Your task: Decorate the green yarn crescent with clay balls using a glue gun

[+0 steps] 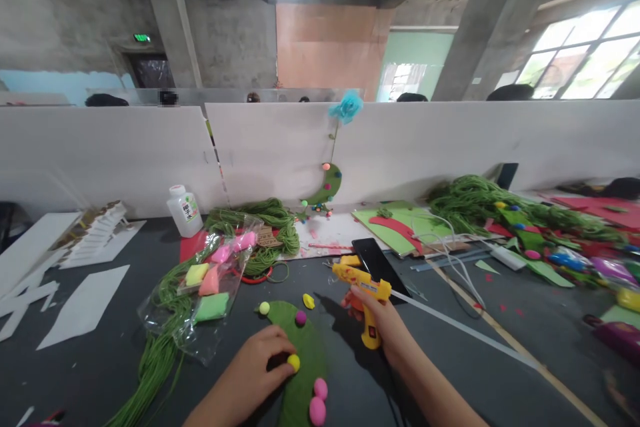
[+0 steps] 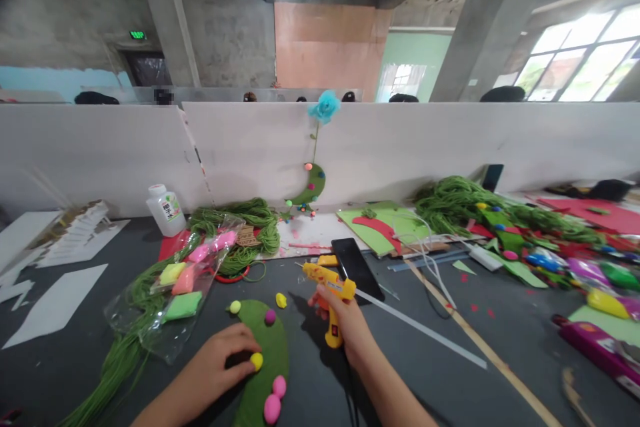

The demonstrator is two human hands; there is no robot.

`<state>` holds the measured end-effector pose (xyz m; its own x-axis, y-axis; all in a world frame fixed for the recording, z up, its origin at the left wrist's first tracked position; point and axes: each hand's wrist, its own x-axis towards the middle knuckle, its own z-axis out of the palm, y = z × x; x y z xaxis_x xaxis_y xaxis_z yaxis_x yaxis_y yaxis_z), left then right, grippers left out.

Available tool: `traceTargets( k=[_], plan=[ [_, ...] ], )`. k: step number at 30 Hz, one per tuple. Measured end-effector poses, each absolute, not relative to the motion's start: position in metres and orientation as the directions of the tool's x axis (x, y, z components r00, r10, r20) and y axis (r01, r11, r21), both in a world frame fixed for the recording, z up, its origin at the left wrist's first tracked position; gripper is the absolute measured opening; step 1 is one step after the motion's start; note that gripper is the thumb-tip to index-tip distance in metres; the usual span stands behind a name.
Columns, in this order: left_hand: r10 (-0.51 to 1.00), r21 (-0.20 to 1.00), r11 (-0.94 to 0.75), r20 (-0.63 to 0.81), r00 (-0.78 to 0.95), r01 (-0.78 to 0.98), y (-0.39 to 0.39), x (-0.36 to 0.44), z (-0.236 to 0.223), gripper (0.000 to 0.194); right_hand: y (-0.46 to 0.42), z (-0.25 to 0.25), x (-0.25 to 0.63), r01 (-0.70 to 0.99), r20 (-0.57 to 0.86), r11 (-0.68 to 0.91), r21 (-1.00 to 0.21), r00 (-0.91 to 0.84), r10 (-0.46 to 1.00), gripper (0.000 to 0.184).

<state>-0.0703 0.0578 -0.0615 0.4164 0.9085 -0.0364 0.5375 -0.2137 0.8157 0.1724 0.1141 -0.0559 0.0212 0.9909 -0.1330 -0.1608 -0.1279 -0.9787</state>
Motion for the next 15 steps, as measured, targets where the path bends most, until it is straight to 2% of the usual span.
traceTargets(
  k=[9, 15],
  plan=[
    [0.879, 0.766, -0.228, -0.103, 0.466, 0.601, 0.062, -0.073, -0.074, 0.022, 0.107, -0.06, 0.166, -0.212, -0.228, -0.218, -0.953, 0.02, 0.974, 0.028],
    [0.948, 0.786, -0.111, -0.101, 0.303, 0.609, 0.059, -0.085, -0.065, 0.024, 0.108, -0.065, 0.166, -0.226, -0.305, -0.296, -0.928, 0.002, 0.952, 0.023]
  ],
)
